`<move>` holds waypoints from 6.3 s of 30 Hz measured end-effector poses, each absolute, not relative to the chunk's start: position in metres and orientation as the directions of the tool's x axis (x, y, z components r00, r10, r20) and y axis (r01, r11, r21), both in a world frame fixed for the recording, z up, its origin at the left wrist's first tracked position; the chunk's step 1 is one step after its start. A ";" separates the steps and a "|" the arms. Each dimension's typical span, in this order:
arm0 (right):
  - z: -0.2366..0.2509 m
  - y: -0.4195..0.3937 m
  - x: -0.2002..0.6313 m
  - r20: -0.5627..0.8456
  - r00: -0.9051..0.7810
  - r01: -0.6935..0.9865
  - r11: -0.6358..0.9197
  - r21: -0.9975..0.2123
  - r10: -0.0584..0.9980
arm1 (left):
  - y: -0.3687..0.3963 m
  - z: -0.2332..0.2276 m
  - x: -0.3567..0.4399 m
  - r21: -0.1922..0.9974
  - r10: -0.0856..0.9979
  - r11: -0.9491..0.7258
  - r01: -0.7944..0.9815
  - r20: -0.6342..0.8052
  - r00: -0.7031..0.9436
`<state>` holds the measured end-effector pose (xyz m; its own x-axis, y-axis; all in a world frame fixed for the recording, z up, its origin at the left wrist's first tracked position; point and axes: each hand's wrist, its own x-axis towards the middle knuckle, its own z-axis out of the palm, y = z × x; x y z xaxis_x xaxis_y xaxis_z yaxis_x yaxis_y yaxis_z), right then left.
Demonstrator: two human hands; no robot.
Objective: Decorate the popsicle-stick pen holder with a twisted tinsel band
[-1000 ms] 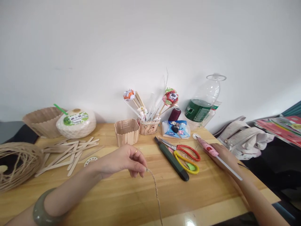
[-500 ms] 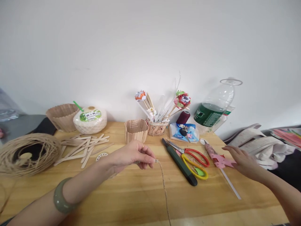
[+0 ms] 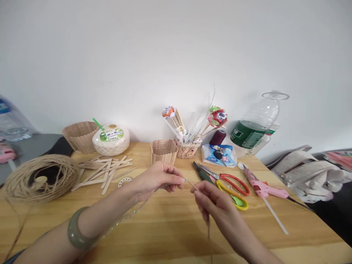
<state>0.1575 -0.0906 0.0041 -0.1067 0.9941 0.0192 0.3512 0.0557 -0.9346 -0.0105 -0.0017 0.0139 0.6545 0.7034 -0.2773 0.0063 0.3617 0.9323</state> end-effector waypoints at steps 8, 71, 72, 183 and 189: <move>0.013 -0.093 0.175 0.580 -0.319 0.857 0.489 -0.161 0.750 | -0.002 0.015 -0.007 0.942 0.730 0.332 0.042 -0.285 0.621; 0.032 -0.087 0.154 0.597 -0.221 0.807 0.488 -0.331 0.771 | -0.033 0.027 -0.010 0.960 0.836 -0.270 0.078 0.194 0.514; 0.032 -0.087 0.152 0.601 -0.220 0.803 0.492 -0.336 0.769 | -0.034 0.027 -0.010 0.959 0.833 -0.273 0.077 0.195 0.518; -0.008 -0.066 0.200 0.442 -0.666 0.726 0.658 0.200 0.601 | -0.028 0.005 -0.109 0.530 0.713 -0.658 0.535 0.210 0.669; -0.012 -0.058 0.157 0.488 -0.596 0.794 0.558 0.239 0.638 | -0.030 -0.004 -0.080 0.695 0.796 -0.489 0.528 0.108 0.595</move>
<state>0.1571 -0.0579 -0.0119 -0.5955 0.6381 0.4880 0.7943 0.5584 0.2392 -0.0797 -0.0303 -0.0035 0.5950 0.7964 0.1080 0.5278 -0.4885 0.6948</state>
